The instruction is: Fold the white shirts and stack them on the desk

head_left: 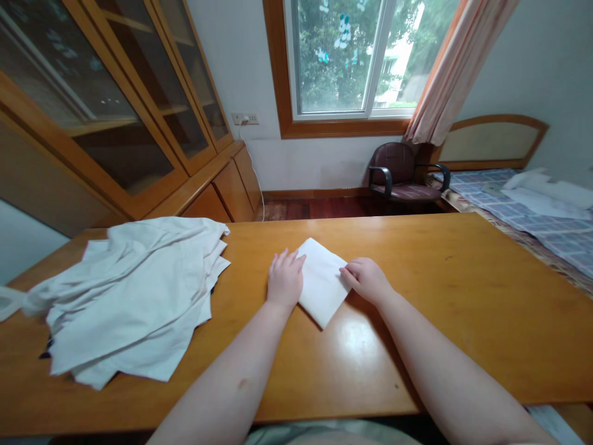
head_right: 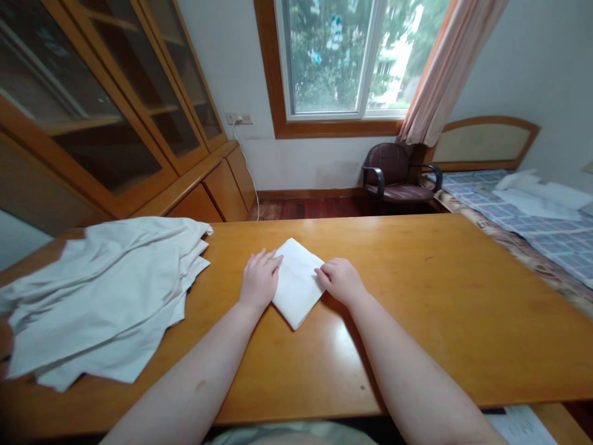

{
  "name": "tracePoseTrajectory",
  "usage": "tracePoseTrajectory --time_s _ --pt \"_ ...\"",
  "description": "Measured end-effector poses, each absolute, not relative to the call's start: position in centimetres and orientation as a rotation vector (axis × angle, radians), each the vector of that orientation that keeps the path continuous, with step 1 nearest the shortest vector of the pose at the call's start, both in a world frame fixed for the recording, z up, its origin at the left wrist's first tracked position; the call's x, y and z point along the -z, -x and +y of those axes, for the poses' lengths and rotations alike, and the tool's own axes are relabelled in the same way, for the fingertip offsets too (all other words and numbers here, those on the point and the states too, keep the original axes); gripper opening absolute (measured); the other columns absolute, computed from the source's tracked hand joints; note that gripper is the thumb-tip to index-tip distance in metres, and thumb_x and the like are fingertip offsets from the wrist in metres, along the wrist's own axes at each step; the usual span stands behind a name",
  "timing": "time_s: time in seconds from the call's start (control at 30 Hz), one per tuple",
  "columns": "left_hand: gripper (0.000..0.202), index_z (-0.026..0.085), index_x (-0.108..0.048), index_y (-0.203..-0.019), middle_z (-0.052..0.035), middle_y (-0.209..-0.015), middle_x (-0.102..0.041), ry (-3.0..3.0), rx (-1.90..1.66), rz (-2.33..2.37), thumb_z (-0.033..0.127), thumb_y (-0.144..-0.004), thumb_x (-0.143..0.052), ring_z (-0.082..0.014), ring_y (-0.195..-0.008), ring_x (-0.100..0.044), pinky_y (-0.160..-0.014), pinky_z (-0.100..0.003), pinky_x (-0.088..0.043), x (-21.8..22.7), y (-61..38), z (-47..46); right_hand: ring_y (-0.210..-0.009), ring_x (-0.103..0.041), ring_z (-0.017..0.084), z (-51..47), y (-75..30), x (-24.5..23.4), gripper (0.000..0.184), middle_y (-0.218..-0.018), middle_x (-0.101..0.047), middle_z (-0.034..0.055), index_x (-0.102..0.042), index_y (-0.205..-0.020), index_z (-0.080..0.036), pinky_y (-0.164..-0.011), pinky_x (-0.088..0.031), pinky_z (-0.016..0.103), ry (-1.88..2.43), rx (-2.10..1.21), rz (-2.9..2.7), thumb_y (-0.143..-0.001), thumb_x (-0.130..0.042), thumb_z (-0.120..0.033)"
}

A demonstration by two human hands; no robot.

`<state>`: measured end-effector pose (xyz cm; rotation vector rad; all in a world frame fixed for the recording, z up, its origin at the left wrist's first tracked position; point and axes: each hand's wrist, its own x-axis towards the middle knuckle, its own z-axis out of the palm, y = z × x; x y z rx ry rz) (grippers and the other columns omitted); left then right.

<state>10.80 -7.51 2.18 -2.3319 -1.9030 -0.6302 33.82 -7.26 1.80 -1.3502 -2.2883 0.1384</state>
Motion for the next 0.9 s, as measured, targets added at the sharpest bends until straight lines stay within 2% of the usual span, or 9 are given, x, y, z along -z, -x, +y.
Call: tracePoseTrajectory --time_s 0.07,0.13,0.2,0.27,0.37,0.5,0.63,0.77,0.9 --pt "0.036 0.023 -0.063 -0.115 -0.0033 -0.126 -0.059 2.418 0.668 -1.842 0.019 -0.089 -0.038 -0.0191 -0.123 -0.046 -0.111 -0.037 -0.025 -2.1 -11.6 -8.1 -0.072 -0.062 0.018 -7.6 -33.6 -1.9 0.038 -0.072 -0.068 0.0081 -0.069 -0.070 -0.018 -0.074 -0.045 0.032 1.311 -0.120 -2.256 -0.092 -0.043 -0.036" --pt "0.038 0.020 -0.058 -0.122 -0.0066 -0.131 -0.056 2.506 0.618 -1.812 0.028 -0.091 -0.038 -0.0203 -0.126 -0.044 -0.111 -0.038 -0.025 -1.8 -12.5 -8.6 -0.094 -0.062 0.020 -7.7 -33.5 -1.6 0.029 -0.098 -0.070 0.0098 -0.070 -0.092 -0.019 -0.087 -0.043 0.035 1.242 -0.130 -2.260 -0.091 -0.046 -0.036" --pt "0.052 0.016 -0.048 -0.133 -0.0110 -0.140 -0.045 2.569 0.496 -1.821 0.042 -0.089 -0.040 -0.0245 -0.133 -0.035 -0.111 -0.043 -0.022 -1.5 -13.2 -9.0 -0.120 -0.050 0.023 -7.5 -33.3 -1.1 0.037 -0.128 -0.057 0.0099 -0.060 -0.120 -0.021 -0.100 -0.036 0.041 1.221 -0.199 -2.317 -0.090 -0.047 -0.038" --pt "0.072 0.014 -0.034 -0.142 -0.0137 -0.148 -0.033 2.614 0.365 -1.842 0.058 -0.085 -0.039 -0.0277 -0.137 -0.025 -0.112 -0.046 -0.017 -1.1 -13.5 -9.0 -0.132 -0.036 0.023 -7.1 -33.2 -0.4 0.051 -0.144 -0.040 0.0107 -0.044 -0.137 -0.020 -0.107 -0.030 0.043 1.289 -0.324 -2.376 -0.090 -0.044 -0.039" --pt "0.090 0.014 -0.022 -0.147 -0.0137 -0.153 -0.020 2.671 0.233 -1.845 0.071 -0.078 -0.037 -0.0282 -0.140 -0.016 -0.113 -0.048 -0.010 -0.6 -13.4 -8.6 -0.137 -0.028 0.023 -6.7 -33.0 0.1 0.060 -0.149 -0.028 0.0129 -0.030 -0.145 -0.015 -0.110 -0.026 0.044 1.445 -0.508 -2.393 -0.091 -0.038 -0.041" --pt "0.098 0.014 -0.018 -0.148 -0.0130 -0.154 -0.013 2.711 0.168 -1.848 0.076 -0.074 -0.036 -0.0279 -0.141 -0.010 -0.114 -0.047 -0.006 -0.2 -13.3 -8.0 -0.138 -0.025 0.022 -6.7 -32.7 -0.2 0.061 -0.149 -0.028 0.0128 -0.030 -0.145 -0.014 -0.112 -0.022 0.044 1.532 -0.588 -2.397 -0.092 -0.036 -0.044" --pt "0.099 0.014 -0.020 -0.147 -0.0131 -0.154 -0.013 2.735 0.169 -1.847 0.076 -0.073 -0.038 -0.0282 -0.141 -0.010 -0.114 -0.046 -0.005 -0.2 -13.3 -7.7 -0.137 -0.026 0.022 -6.9 -32.6 -0.7 0.060 -0.149 -0.030 0.0123 -0.032 -0.144 -0.015 -0.112 -0.022 0.044 1.564 -0.582 -2.400 -0.092 -0.035 -0.043" --pt "0.091 0.014 -0.026 -0.145 -0.0128 -0.152 -0.022 2.735 0.219 -1.838 0.070 -0.075 -0.042 -0.0270 -0.141 -0.015 -0.114 -0.045 -0.007 -0.9 -13.1 -8.0 -0.137 -0.027 0.023 -7.2 -32.3 -0.7 0.058 -0.148 -0.032 0.0127 -0.033 -0.143 -0.014 -0.110 -0.025 0.044 1.576 -0.553 -2.401 -0.092 -0.035 -0.040" --pt "0.055 0.012 -0.038 -0.139 -0.0105 -0.145 -0.039 2.701 0.362 -1.837 0.037 -0.091 -0.030 -0.0198 -0.137 -0.028 -0.114 -0.037 -0.013 -1.7 -13.3 -8.9 -0.132 -0.037 0.026 -7.7 -32.0 -1.3 0.055 -0.143 -0.039 0.0166 -0.039 -0.139 -0.010 -0.105 -0.032 0.041 1.615 -0.428 -2.397 -0.092 -0.036 -0.037"
